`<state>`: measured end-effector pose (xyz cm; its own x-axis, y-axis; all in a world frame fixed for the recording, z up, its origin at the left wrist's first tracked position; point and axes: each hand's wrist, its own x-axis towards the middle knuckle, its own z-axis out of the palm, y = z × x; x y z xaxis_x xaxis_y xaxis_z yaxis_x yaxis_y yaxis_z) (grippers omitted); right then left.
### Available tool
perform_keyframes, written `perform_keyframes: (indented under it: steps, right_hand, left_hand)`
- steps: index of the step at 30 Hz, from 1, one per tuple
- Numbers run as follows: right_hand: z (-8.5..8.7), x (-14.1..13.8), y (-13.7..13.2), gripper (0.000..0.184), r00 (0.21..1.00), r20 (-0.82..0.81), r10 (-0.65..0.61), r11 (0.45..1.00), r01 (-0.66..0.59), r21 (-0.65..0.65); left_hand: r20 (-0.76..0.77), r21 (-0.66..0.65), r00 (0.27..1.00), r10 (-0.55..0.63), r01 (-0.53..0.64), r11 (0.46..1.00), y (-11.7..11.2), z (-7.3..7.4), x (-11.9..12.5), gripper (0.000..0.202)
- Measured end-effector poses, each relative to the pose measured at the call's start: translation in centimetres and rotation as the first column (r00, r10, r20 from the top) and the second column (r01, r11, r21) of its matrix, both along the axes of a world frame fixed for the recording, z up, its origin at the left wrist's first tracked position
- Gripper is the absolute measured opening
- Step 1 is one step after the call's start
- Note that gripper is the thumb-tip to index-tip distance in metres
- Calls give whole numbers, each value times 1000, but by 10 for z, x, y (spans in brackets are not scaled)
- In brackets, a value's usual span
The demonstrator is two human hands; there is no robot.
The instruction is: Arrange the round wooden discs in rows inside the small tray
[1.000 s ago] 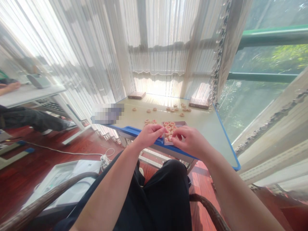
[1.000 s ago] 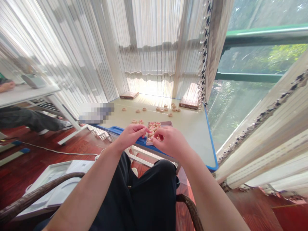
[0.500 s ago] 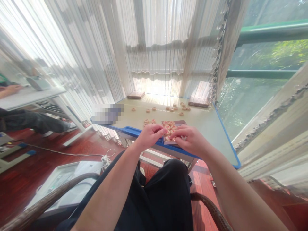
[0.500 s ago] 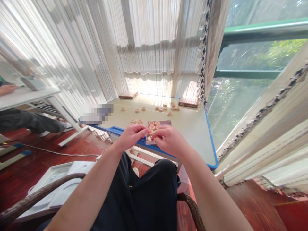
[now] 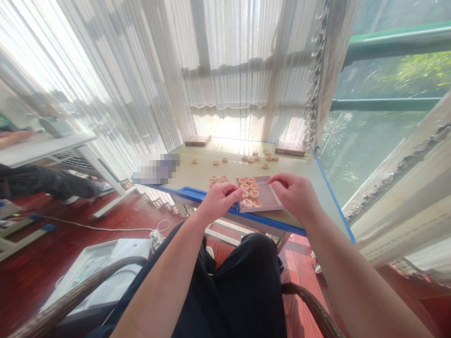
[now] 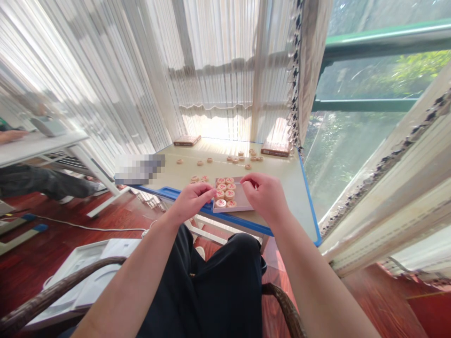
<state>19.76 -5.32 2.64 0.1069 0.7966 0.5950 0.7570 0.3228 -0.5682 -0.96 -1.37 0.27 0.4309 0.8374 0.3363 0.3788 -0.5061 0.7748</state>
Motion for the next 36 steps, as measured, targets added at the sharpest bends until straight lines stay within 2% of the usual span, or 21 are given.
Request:
perform_keyframes:
  steps: [3, 6, 10, 13, 15, 16, 17, 18, 20, 21, 22, 23, 25, 27, 33, 36]
  right_hand:
    - [-5, 4, 6, 20, 995, 83, -48, 997, 53, -57]
    - [-8, 5, 8, 20, 991, 120, -66, 996, 74, -58]
    - [-7, 5, 6, 20, 995, 86, -48, 995, 56, -88]
    - [-4, 2, 1, 20, 1000, 10, -27, 988, 28, -152]
    - [-2, -1, -2, 20, 1000, -22, -15, 986, 11, -164]
    - [-2, -1, -3, 20, 1000, -28, -14, 987, 10, -159]
    - [-2, -2, -3, 21, 999, -30, -17, 988, 12, -154]
    - [-2, -2, -3, 21, 999, -35, -21, 988, 16, -152]
    - [-3, -1, -2, 21, 998, -54, -35, 986, 25, -166]
    - [-4, -1, -1, 22, 997, -63, -43, 984, 31, -175]
    - [-4, 0, 0, 22, 996, -67, -52, 982, 39, -183]
    - [-5, 0, 0, 22, 996, -66, -60, 981, 46, -190]
    - [-5, -1, 1, 21, 996, -62, -67, 978, 53, -201]
    - [-4, -2, 2, 22, 996, -58, -66, 977, 52, -209]
    - [-4, -1, 2, 22, 995, -41, -88, 970, 76, -231]
    - [-4, 1, 1, 22, 993, -49, -109, 966, 94, -241]
  left_hand:
    - [-50, 20, 999, -20, 21, 1000, -1, 1, -1, 40]
    - [-129, -1, 986, -103, 103, 995, -2, 2, -3, 49]
    - [-218, 9, 958, -188, 195, 981, -4, 2, -6, 53]
    - [-167, -11, 968, -187, 187, 982, -2, 2, -7, 49]
    - [-79, -17, 989, -126, 125, 992, 2, 2, -6, 44]
    - [-38, 13, 998, -53, 53, 998, 5, 2, -6, 40]
    - [-5, 76, 998, 61, -60, 995, 8, 2, -5, 35]
    - [14, 165, 980, 200, -200, 966, 12, 1, -4, 29]
    - [-14, 370, 880, 474, -436, 820, 20, 0, -3, 23]
    - [-65, 453, 819, 570, -485, 749, 24, -1, -1, 24]
    - [-141, 505, 768, 625, -487, 713, 27, -2, 0, 25]
    - [-232, 524, 729, 644, -465, 714, 29, -3, 0, 26]
    - [-379, 487, 681, 626, -429, 761, 32, -4, 2, 28]
    - [-438, 443, 668, 602, -422, 791, 34, -4, 3, 29]
    - [-423, 393, 716, 555, -407, 825, 42, 1, 3, 20]
    - [-292, 388, 783, 549, -428, 816, 41, 3, 4, 15]
